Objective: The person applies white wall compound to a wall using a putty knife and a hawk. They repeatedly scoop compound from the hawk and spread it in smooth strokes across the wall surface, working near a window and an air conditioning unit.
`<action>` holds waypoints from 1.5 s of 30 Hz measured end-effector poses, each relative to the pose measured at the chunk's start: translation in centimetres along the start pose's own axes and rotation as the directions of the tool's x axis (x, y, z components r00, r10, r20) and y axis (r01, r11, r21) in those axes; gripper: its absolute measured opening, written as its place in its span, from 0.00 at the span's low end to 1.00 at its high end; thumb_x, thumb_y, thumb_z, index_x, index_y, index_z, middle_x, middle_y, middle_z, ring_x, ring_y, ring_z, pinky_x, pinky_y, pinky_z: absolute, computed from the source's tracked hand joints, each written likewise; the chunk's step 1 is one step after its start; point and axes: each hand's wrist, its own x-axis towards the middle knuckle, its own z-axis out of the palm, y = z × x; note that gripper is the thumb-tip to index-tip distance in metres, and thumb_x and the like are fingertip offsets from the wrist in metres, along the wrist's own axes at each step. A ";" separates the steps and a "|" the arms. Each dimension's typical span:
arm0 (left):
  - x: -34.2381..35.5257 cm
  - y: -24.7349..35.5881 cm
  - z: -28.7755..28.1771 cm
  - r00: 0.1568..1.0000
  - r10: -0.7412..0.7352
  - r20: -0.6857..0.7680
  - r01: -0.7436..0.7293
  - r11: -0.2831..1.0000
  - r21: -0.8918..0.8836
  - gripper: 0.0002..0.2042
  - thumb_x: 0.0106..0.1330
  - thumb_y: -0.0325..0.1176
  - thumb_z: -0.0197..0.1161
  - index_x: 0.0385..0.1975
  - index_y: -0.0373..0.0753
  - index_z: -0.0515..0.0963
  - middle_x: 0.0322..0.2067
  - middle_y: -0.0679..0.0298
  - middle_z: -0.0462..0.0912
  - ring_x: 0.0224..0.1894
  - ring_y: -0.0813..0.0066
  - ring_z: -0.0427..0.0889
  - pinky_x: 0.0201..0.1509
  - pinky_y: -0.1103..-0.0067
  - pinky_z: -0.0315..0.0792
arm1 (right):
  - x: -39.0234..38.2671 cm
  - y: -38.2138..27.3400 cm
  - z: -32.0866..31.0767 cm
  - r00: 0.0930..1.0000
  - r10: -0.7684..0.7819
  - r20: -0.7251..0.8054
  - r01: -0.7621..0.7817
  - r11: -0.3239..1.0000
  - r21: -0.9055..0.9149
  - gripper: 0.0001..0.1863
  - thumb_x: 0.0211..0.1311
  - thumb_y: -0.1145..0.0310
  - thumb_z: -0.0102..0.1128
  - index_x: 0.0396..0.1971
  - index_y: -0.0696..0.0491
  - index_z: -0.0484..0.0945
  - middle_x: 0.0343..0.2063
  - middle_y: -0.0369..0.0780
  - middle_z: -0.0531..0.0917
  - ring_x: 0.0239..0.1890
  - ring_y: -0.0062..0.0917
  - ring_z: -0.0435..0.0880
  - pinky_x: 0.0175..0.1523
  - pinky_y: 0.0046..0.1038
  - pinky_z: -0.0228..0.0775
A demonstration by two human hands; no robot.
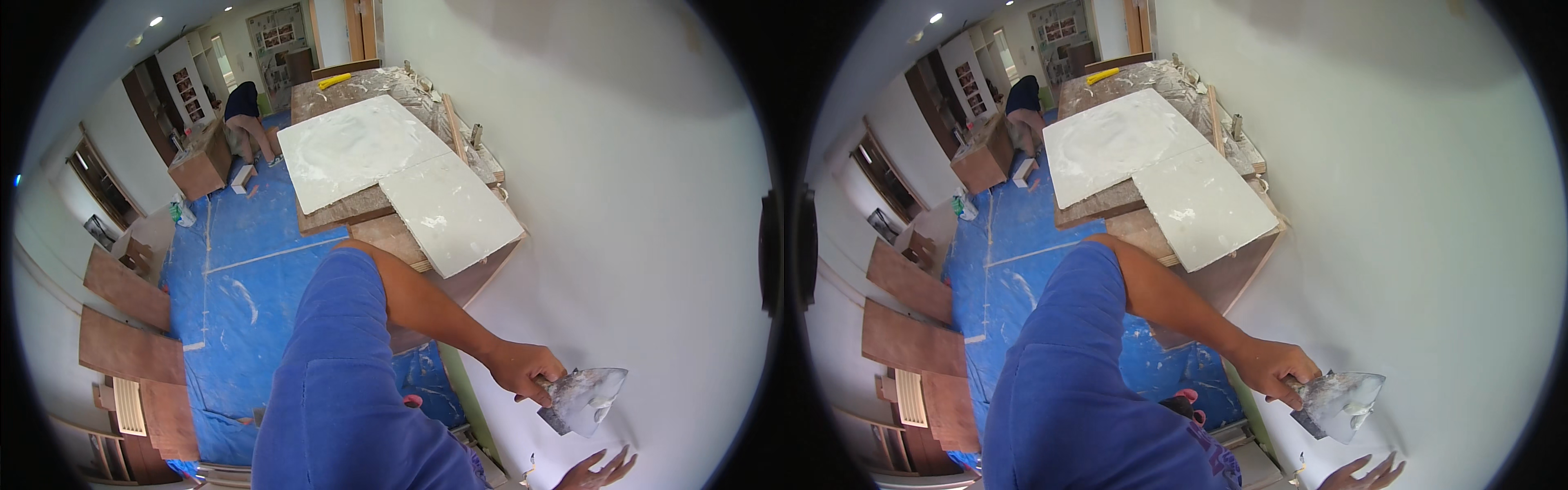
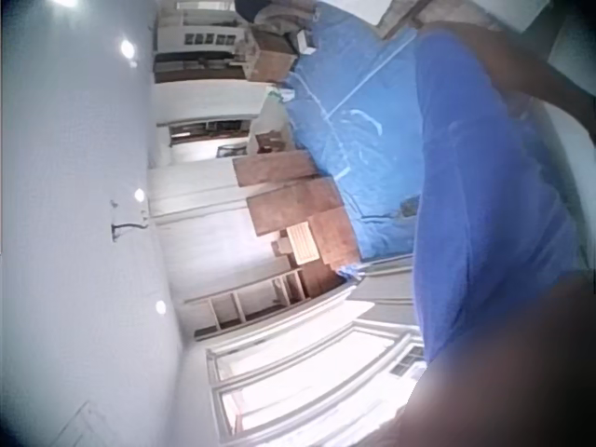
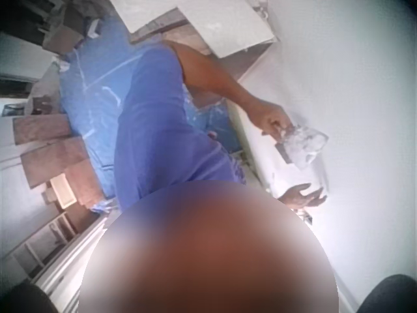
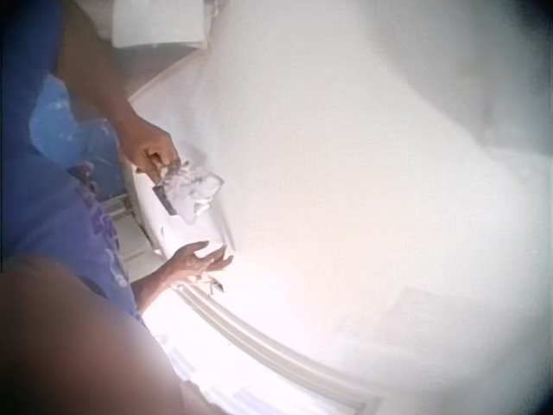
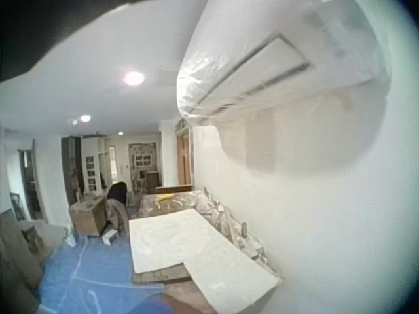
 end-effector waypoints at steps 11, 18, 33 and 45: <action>0.5 0.1 0.0 1.000 0.000 0.022 -0.003 0.994 0.111 0.11 0.72 0.34 0.65 0.38 0.29 0.80 0.36 0.57 0.78 0.26 0.74 0.84 0.29 0.76 0.76 | -24.3 7.1 1.9 -0.135 0.030 0.990 -0.400 0.913 -0.082 0.15 0.67 0.67 0.61 0.51 0.54 0.83 0.48 0.50 0.85 0.51 0.47 0.84 0.53 0.42 0.79; -0.6 0.8 -0.2 0.947 -0.317 -0.058 0.319 0.947 0.027 0.09 0.73 0.31 0.65 0.43 0.31 0.82 0.37 0.63 0.80 0.29 0.79 0.83 0.30 0.81 0.74 | -12.1 -0.3 3.5 0.393 -0.129 0.910 -0.790 0.460 0.406 0.30 0.70 0.52 0.64 0.61 0.59 0.75 0.52 0.49 0.85 0.54 0.37 0.85 0.57 0.36 0.76; -0.3 0.4 -0.1 0.950 -0.300 -0.080 0.280 0.939 -0.201 0.10 0.74 0.33 0.65 0.46 0.34 0.77 0.30 0.65 0.81 0.28 0.80 0.83 0.28 0.82 0.73 | -1.4 -9.9 1.9 0.726 0.012 0.688 -0.569 -0.551 0.610 0.29 0.81 0.52 0.44 0.70 0.56 0.63 0.63 0.47 0.76 0.58 0.39 0.81 0.56 0.48 0.79; 0.1 0.2 0.1 0.858 -0.481 -0.181 0.479 0.876 -0.060 0.14 0.74 0.38 0.67 0.29 0.36 0.75 0.18 0.68 0.77 0.19 0.83 0.78 0.22 0.83 0.70 | 4.9 -3.7 -6.1 0.959 -0.244 0.143 0.154 0.874 0.460 0.30 0.47 0.85 0.63 0.54 0.50 0.84 0.50 0.42 0.85 0.48 0.40 0.83 0.50 0.37 0.80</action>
